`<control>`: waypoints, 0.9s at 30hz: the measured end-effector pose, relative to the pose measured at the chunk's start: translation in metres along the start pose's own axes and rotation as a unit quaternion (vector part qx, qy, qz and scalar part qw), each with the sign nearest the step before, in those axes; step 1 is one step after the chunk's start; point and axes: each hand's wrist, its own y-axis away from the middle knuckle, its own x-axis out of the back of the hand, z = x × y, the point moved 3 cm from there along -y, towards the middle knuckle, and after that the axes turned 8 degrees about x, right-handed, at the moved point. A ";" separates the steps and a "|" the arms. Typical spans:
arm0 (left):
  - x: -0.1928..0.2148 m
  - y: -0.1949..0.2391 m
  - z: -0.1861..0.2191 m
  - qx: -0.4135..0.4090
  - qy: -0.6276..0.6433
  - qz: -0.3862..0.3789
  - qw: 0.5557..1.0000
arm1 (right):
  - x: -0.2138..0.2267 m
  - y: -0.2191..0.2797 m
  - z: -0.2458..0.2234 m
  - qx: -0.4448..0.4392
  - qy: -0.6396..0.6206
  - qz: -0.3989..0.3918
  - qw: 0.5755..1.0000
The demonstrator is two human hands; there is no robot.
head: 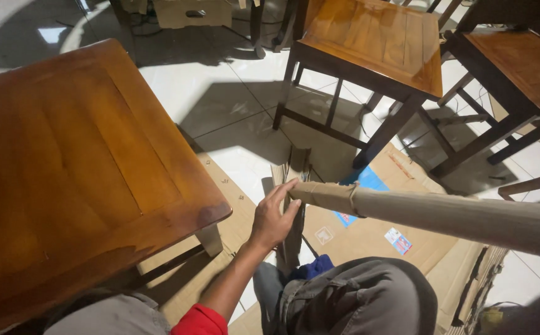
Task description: The person places a piece of cardboard under a wooden chair leg, then repeatedly picks up thin black strips from the floor and wraps them around the leg to secure the cardboard. The person continues this wrapping process for the duration of the clip.
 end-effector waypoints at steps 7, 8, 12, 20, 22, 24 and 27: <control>-0.006 0.009 -0.005 -0.021 -0.011 -0.001 1.000 | -0.020 0.008 0.083 -0.062 -0.146 -0.122 0.980; -0.006 0.013 0.001 -0.006 -0.004 -0.020 1.000 | -0.031 0.013 0.107 0.063 0.153 -0.064 0.984; -0.024 0.018 -0.016 -0.032 -0.006 -0.048 0.998 | -0.088 0.021 0.086 0.212 0.218 -0.024 0.952; -0.050 0.037 0.017 -0.001 0.065 -0.131 0.989 | -0.154 0.017 0.002 0.262 0.007 -0.110 0.959; -0.060 0.039 0.027 0.040 0.094 -0.154 0.983 | -0.159 0.016 -0.013 0.283 -0.014 -0.130 0.950; -0.076 0.038 0.026 0.060 0.152 -0.147 0.976 | -0.162 0.015 -0.033 0.373 -0.091 -0.153 0.911; -0.080 0.043 -0.005 -0.237 -0.164 -0.137 0.948 | -0.155 0.016 -0.058 0.403 -0.106 -0.117 0.902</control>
